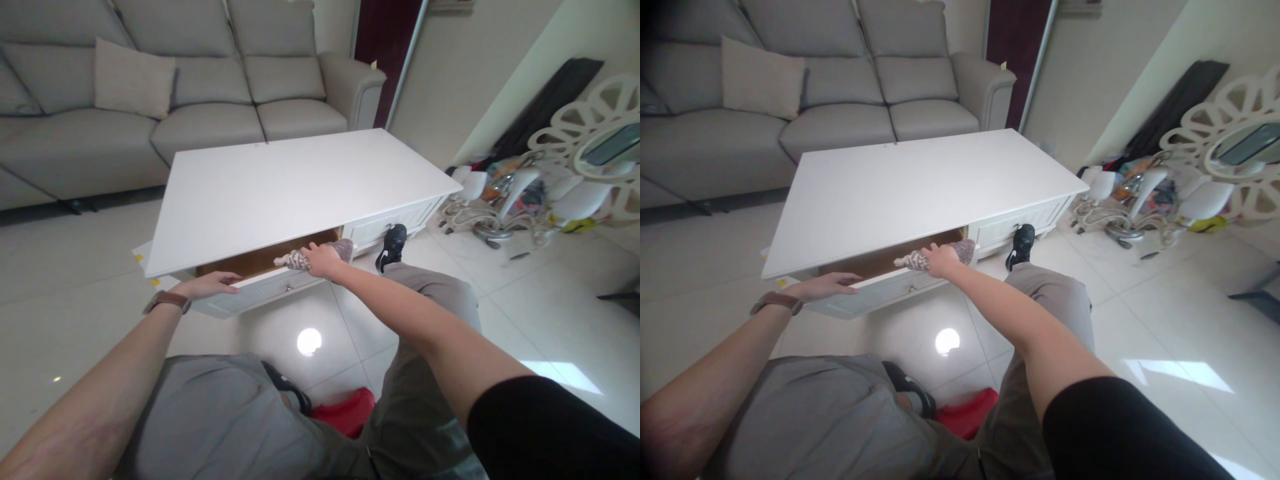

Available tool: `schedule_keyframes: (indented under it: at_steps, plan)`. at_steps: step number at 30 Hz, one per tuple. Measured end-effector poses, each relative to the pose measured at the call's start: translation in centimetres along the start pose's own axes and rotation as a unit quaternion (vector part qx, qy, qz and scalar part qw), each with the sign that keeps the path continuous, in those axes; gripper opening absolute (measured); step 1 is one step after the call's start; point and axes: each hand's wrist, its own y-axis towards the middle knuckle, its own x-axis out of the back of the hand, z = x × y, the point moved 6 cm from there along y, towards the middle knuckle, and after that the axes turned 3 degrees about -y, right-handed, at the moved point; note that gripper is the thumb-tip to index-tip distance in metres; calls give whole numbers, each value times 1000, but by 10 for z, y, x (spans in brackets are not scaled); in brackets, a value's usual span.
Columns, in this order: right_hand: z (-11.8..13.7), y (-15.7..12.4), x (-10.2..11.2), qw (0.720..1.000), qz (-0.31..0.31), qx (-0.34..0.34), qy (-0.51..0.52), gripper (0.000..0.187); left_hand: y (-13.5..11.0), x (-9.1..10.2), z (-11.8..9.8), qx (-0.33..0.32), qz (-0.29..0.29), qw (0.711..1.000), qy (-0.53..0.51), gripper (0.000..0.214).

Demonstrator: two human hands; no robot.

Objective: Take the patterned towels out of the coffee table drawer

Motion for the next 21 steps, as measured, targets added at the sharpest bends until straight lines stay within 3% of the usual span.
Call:
schedule_keyframes:
  at_steps: [4, 7, 14, 21]
  plan:
    - [-44, -16, -6, 998, 11, -55, -1, 64, 2, -1, 2, -6, 2, 1000, -11, 86]
    - [-63, -24, -10, 995, 15, -97, 10, 64, 0, -1, 0, -6, 0, 1000, -9, 84]
    - [-59, -25, -14, 990, 17, -142, 0, 62, 1, 0, 3, -2, -7, 1000, 8, 84]
    - [-57, -19, -15, 987, 63, -147, -6, 73, 1, 0, -6, 3, -3, 1000, 2, 86]
